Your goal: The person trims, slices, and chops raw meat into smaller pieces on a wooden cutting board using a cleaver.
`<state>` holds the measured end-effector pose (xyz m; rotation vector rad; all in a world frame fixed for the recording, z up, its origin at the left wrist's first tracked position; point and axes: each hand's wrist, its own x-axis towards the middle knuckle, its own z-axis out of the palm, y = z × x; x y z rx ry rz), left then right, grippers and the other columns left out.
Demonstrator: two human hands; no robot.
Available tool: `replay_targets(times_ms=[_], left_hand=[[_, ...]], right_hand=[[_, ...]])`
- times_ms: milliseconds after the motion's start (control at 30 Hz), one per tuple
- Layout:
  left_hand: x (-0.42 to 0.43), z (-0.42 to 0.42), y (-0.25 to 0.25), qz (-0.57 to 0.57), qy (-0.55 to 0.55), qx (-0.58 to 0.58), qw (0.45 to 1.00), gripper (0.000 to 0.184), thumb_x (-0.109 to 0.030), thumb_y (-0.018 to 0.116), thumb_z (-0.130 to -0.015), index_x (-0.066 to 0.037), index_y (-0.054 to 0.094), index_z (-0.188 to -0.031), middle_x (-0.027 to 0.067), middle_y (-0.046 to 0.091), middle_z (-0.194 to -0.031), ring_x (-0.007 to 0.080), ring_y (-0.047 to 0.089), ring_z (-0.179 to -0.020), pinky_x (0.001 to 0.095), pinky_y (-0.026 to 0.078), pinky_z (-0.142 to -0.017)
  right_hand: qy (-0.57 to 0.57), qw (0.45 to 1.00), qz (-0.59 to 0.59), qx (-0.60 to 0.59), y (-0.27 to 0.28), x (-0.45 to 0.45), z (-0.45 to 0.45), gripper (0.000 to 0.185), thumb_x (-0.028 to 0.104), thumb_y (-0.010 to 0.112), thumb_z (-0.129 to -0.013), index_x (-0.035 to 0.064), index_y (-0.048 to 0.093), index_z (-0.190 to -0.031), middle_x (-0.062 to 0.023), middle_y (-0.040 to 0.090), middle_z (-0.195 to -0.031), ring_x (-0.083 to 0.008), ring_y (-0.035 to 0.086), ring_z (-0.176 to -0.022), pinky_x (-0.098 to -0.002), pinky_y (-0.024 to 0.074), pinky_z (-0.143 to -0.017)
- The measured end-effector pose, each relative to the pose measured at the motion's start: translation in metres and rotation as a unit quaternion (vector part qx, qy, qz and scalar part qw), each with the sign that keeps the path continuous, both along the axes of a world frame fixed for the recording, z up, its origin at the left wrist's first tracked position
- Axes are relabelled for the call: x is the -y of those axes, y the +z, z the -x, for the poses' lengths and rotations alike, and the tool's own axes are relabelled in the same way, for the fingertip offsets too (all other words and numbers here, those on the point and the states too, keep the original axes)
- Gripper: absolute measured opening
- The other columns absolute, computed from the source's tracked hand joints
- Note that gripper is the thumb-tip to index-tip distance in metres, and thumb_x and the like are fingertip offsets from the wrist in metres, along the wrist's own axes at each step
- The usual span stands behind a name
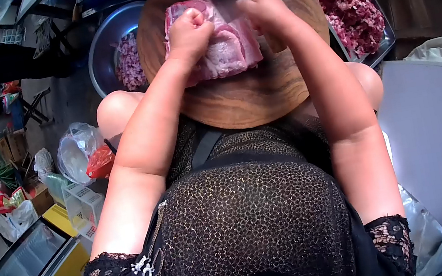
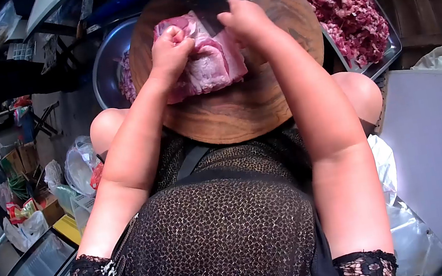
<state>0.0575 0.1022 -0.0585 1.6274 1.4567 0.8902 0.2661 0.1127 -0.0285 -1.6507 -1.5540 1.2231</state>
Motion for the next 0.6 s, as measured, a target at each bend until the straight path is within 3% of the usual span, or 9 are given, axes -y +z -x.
replay_targets(times_ms=[33,67,100,200,300,333,433,533,600], left_hand=[[0.001,0.002,-0.002,0.069,0.025,0.064,0.995,0.022,-0.015,0.071,-0.075,-0.008,0.05,-0.071,0.0027,0.058,-0.067,0.0136,0.054,-0.061,0.0303,0.046,-0.057],[0.002,0.003,-0.005,0.089,0.033,0.104,0.99,0.021,-0.01,0.07,-0.076,-0.012,0.049,-0.073,-0.0028,0.054,-0.068,0.0065,0.048,-0.061,0.0243,0.042,-0.054],[0.001,0.005,-0.003,0.085,0.029,0.105,0.99,0.021,-0.01,0.07,-0.076,-0.012,0.049,-0.073,-0.0028,0.054,-0.068,0.0065,0.048,-0.061,0.0243,0.042,-0.054],[0.002,0.006,0.003,0.184,0.009,0.261,0.947,0.022,-0.001,0.068,-0.076,-0.013,0.05,-0.076,-0.0036,0.053,-0.069,0.0069,0.048,-0.06,0.0222,0.041,-0.053],[0.007,0.005,0.016,0.201,0.005,0.259,0.945,0.022,0.0,0.066,-0.078,-0.013,0.049,-0.075,-0.0016,0.056,-0.071,0.0094,0.055,-0.062,0.0218,0.046,-0.059],[0.007,0.006,0.014,0.201,0.005,0.26,0.944,0.022,0.0,0.066,-0.078,-0.013,0.049,-0.075,-0.0016,0.056,-0.071,0.0094,0.055,-0.062,0.0218,0.046,-0.059],[0.004,0.008,0.008,0.177,0.014,0.227,0.958,0.021,0.001,0.064,-0.078,-0.014,0.049,-0.075,-0.0025,0.055,-0.07,0.0087,0.052,-0.06,0.0213,0.043,-0.057],[0.006,0.006,0.008,0.149,0.001,0.204,0.968,0.021,0.001,0.062,-0.077,-0.014,0.048,-0.074,-0.0057,0.05,-0.07,0.0057,0.046,-0.061,0.0205,0.039,-0.056],[0.009,0.003,0.011,0.11,-0.019,0.125,0.986,0.021,0.0,0.061,-0.077,-0.014,0.046,-0.073,-0.0085,0.046,-0.07,0.0032,0.04,-0.063,0.0201,0.034,-0.057]], right_hand=[[-0.029,0.996,0.037,-0.074,-0.001,0.005,-0.009,0.023,0.021,0.058,-0.091,0.0002,0.057,-0.101,-0.006,0.054,-0.058,-0.016,0.053,-0.043,-0.0328,0.0438,-0.04],[-0.044,0.996,0.038,-0.067,-0.001,0.01,-0.019,0.022,0.02,0.057,-0.092,-0.0004,0.057,-0.099,-0.0057,0.054,-0.057,-0.0161,0.052,-0.042,-0.0323,0.0432,-0.039],[-0.061,0.995,0.04,-0.061,0.004,0.021,-0.023,0.022,0.02,0.057,-0.092,-0.0009,0.056,-0.098,-0.0054,0.053,-0.056,-0.0161,0.051,-0.04,-0.0317,0.0425,-0.039],[-0.081,0.996,-0.012,-0.029,0.021,0.063,-0.029,0.021,0.019,0.056,-0.094,-0.0013,0.055,-0.094,-0.0048,0.053,-0.055,-0.0155,0.052,-0.041,-0.0312,0.042,-0.038],[-0.088,0.996,-0.004,-0.035,0.03,0.113,-0.024,0.02,0.019,0.057,-0.096,-0.0009,0.056,-0.097,-0.0028,0.052,-0.054,-0.0117,0.05,-0.042,-0.0286,0.0407,-0.04],[-0.071,0.997,-0.022,0.001,0.024,0.125,-0.024,0.023,0.02,0.058,-0.095,-0.0019,0.058,-0.102,-0.0129,0.06,-0.067,-0.0252,0.059,-0.058,-0.0354,0.0464,-0.054],[-0.059,0.997,-0.005,0.052,0.02,0.142,-0.024,0.029,0.021,0.059,-0.092,-0.0036,0.06,-0.108,-0.0281,0.065,-0.091,-0.0457,0.062,-0.092,-0.0463,0.0496,-0.077],[-0.018,0.994,0.012,0.11,0.028,0.133,-0.022,0.027,0.02,0.059,-0.092,-0.0038,0.06,-0.105,-0.0285,0.065,-0.091,-0.0463,0.061,-0.091,-0.0476,0.0493,-0.078],[0.007,0.993,0.005,0.118,0.029,0.121,-0.02,0.026,0.019,0.058,-0.092,-0.004,0.059,-0.104,-0.028,0.065,-0.088,-0.045,0.063,-0.088,-0.0474,0.0499,-0.076]])
